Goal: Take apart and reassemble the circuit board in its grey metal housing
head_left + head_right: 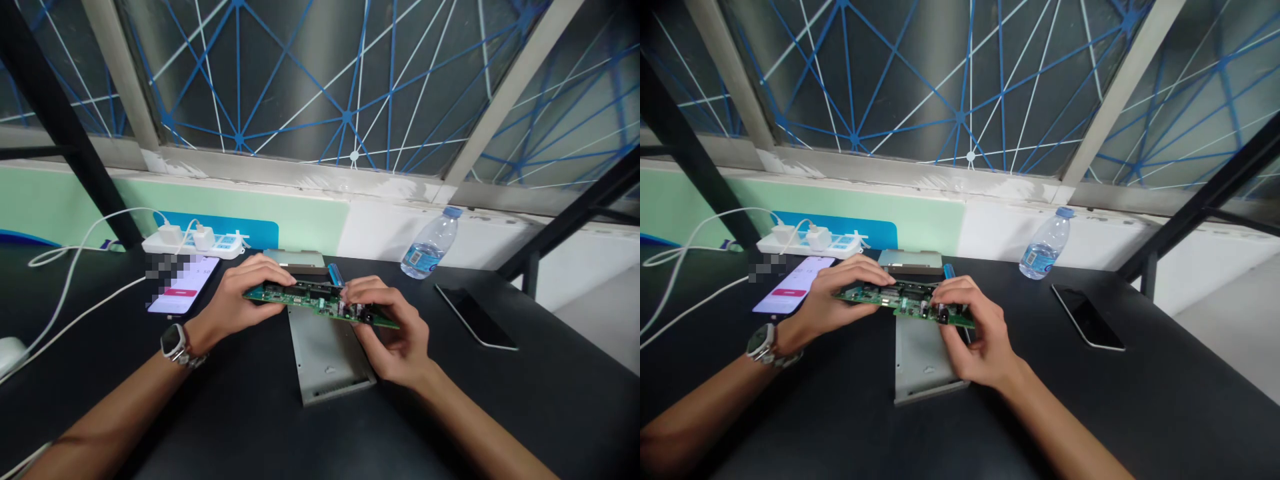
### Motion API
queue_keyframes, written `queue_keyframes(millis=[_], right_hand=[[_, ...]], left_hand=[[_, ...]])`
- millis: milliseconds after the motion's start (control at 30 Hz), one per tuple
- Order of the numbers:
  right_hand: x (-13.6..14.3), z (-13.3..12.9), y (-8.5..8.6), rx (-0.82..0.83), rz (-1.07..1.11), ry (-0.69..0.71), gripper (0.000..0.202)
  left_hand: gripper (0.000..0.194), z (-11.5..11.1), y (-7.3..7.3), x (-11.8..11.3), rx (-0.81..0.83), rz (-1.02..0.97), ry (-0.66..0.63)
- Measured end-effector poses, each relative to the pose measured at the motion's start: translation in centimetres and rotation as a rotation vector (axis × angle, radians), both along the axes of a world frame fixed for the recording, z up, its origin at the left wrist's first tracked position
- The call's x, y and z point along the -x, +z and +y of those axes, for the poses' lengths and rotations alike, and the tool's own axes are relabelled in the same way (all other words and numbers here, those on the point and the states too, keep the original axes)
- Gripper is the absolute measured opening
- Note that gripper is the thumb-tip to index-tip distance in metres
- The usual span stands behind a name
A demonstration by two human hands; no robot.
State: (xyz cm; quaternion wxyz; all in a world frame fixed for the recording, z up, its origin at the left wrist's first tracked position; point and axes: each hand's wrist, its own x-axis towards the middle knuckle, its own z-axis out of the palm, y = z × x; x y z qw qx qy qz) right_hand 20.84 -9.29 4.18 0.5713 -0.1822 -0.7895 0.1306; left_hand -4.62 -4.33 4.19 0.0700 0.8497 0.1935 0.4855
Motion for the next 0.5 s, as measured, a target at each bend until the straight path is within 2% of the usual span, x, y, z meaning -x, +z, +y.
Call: queue_keyframes(millis=[133,267,400,500], right_hand=[[-0.5,-0.1,0.2,0.076,-0.027,0.003,0.043],[-1.4,-0.2,0.4,0.154,-0.091,0.001,0.055],[-1.5,-0.1,0.2,0.106,-0.120,-0.098,0.061],[-0.7,-0.1,-0.1,0.054,-0.214,-0.196,0.056]], left_hand=[[0.025,-0.1,0.1,-0.1,-0.064,-0.026,0.009],[0.025,-0.2,0.0,0.1,-0.116,0.022,0.045],[0.022,0.0,-0.2,0.3,-0.128,0.089,0.078],[0.023,0.0,-0.1,0.5,-0.151,0.154,0.076]])
